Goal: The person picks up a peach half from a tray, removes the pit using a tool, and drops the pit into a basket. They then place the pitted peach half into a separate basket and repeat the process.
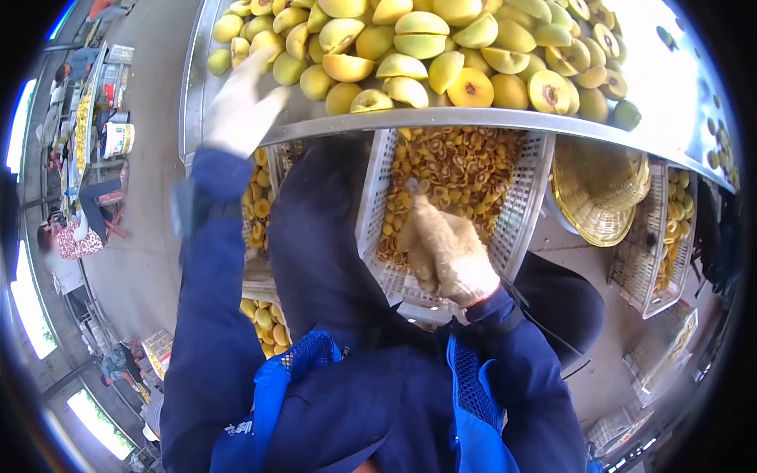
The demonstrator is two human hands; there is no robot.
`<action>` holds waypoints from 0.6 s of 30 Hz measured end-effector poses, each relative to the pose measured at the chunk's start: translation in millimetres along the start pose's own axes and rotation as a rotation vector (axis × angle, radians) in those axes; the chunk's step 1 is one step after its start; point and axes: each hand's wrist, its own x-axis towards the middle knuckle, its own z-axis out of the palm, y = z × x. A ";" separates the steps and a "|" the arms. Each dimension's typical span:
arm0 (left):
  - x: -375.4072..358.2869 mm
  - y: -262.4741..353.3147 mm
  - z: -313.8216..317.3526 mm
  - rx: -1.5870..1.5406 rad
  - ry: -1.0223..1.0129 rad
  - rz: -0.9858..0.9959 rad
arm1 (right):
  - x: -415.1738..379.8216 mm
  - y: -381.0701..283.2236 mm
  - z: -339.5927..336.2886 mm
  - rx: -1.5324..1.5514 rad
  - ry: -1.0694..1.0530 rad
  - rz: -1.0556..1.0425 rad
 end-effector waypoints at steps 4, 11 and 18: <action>42.9 -16.3 48.8 0.130 -0.124 -0.078 | -0.4 -16.0 7.6 0.057 -0.106 -0.055; -32.8 37.6 -7.3 -1.684 0.046 -0.599 | -8.8 -33.0 23.9 0.327 -0.180 -0.147; -84.9 131.7 14.9 -1.922 0.004 -0.618 | -12.1 -31.9 49.1 -0.116 -0.064 -0.487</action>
